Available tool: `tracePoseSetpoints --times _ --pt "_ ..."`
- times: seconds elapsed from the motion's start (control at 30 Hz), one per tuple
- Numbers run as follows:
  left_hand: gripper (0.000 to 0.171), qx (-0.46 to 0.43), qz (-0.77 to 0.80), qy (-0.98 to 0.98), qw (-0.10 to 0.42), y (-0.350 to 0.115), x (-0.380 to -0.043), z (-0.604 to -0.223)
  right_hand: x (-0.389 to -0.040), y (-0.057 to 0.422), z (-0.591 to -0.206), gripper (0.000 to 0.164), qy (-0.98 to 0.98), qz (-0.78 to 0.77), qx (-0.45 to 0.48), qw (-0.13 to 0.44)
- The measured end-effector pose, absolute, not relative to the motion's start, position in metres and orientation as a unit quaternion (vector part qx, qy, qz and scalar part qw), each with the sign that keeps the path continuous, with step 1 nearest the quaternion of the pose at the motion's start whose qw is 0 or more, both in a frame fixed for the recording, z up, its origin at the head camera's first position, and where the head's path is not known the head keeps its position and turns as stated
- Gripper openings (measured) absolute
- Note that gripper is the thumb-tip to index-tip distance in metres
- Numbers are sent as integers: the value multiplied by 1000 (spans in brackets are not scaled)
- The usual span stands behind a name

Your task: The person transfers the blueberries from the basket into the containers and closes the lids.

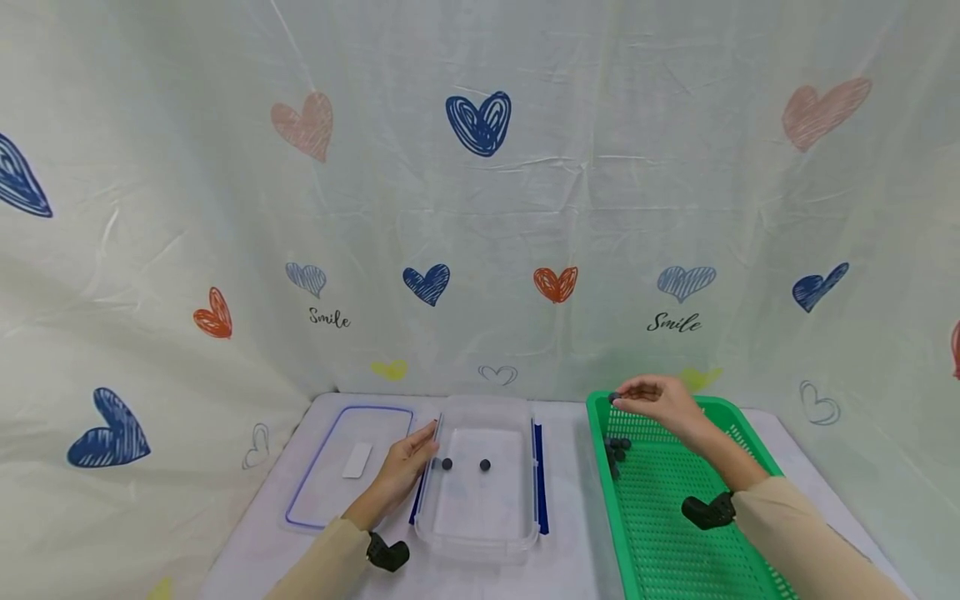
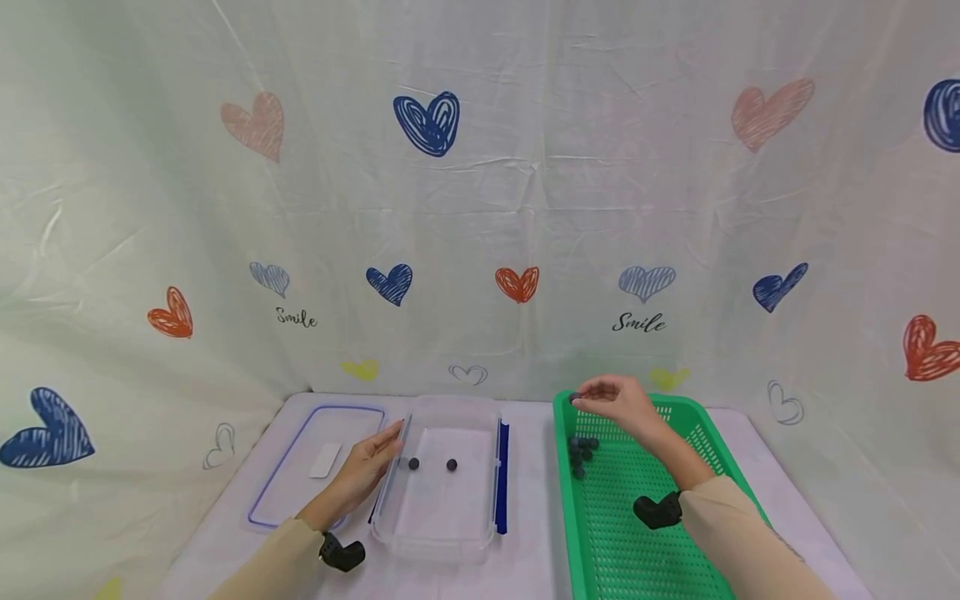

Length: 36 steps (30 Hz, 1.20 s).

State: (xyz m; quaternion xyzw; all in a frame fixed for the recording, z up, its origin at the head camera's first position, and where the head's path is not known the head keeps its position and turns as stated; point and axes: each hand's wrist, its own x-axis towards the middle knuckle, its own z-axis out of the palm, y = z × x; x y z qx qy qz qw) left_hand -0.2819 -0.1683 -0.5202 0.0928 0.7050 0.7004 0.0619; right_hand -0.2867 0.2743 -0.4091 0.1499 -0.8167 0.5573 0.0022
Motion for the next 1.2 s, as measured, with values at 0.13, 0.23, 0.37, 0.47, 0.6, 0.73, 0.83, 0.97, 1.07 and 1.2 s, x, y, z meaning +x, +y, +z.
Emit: tracePoseSetpoints --times 0.13,0.23,0.37,0.47,0.6,0.73,0.83,0.97,1.07,1.2 --pt "54 90 700 706 59 -168 -281 -520 -289 266 -406 36 -817 557 150 -1" --pt "53 89 700 706 58 -168 -281 -520 -292 260 -404 36 -816 558 153 -4" --pt "52 89 701 705 58 -168 -281 -520 -297 252 -404 36 -809 566 156 -12" --pt "52 90 702 704 58 -169 -281 -520 -299 247 -403 36 -806 570 158 -17" --pt "53 91 701 704 59 -169 -281 -520 -301 239 -402 36 -804 574 157 -20" --pt "53 92 701 705 57 -168 -282 -520 -303 230 -400 35 -803 576 151 -18" --pt "53 92 699 706 56 -168 -282 -520 -305 226 -399 35 -804 573 154 -19" --pt "54 90 697 710 56 -169 -282 -520 -308 221 -399 34 -803 574 159 -21" --pt "54 90 695 711 55 -169 -282 -520 -310 216 -400 34 -803 573 160 -21" --pt "54 91 695 711 57 -169 -281 -521 -311 208 -401 34 -801 575 166 -21"
